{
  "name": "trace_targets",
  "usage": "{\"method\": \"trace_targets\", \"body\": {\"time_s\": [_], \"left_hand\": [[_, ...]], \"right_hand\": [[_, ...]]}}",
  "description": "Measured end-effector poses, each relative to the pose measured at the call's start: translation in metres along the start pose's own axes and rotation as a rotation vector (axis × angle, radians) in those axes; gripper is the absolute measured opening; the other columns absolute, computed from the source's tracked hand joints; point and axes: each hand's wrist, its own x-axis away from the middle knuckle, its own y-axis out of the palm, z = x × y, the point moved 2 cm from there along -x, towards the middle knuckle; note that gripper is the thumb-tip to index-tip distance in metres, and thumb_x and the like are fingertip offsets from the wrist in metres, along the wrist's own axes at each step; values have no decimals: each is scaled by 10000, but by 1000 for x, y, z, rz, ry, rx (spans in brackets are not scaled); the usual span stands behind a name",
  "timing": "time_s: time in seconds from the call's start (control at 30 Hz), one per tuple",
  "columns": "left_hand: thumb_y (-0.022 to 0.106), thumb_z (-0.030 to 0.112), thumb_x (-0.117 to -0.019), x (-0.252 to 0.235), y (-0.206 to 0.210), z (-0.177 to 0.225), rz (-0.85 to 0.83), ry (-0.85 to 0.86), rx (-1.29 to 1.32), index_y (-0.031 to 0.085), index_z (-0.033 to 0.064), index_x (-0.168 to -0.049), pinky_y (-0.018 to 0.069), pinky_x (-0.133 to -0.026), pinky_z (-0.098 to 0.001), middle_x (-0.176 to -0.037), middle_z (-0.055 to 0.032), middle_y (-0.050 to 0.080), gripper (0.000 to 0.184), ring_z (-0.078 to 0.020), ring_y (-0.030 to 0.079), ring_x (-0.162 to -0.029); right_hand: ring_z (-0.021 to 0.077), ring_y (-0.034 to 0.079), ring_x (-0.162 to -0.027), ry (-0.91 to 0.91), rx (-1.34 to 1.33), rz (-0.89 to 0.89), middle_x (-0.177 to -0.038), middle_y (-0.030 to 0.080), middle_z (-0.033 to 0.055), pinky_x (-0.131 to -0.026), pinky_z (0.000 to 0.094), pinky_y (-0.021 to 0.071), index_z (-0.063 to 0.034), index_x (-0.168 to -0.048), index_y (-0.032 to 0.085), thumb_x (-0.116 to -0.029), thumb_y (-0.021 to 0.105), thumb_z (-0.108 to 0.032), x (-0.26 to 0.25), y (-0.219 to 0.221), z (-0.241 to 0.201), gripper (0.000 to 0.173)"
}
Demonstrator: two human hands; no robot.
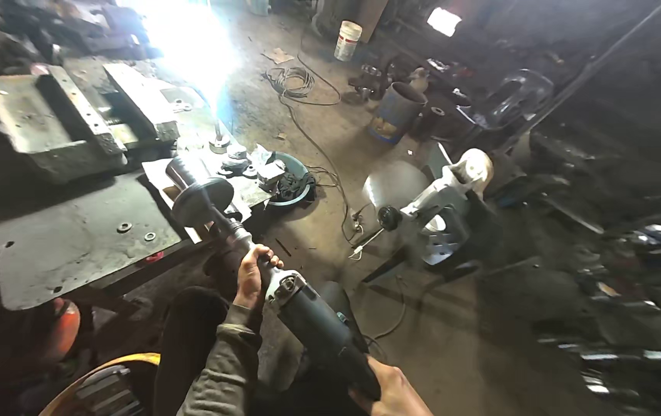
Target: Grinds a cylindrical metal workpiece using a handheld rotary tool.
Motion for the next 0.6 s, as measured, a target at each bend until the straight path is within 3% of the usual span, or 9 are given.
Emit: {"method": "trace_targets", "body": {"time_s": [0.27,0.6], "left_hand": [[351,109,-1010,5,-7,2,-18,38,2,514,140,-772,585,-629,-345,-606,0,552,291,-150,601,-555],[377,101,-1035,-22,26,-11,63,-94,-42,509,99,-803,574,-595,-342,-635,-24,540,267,-160,578,-546]], "right_hand": [[304,742,-999,4,24,-18,-1037,768,124,-915,591,570,-138,-1326,661,-870,763,-470,0,0,-2,574],[259,731,-1048,-5,-73,54,-1078,766,115,-973,547,561,-75,-1259,695,-842,799,-450,-7,-6,4,571]]}}
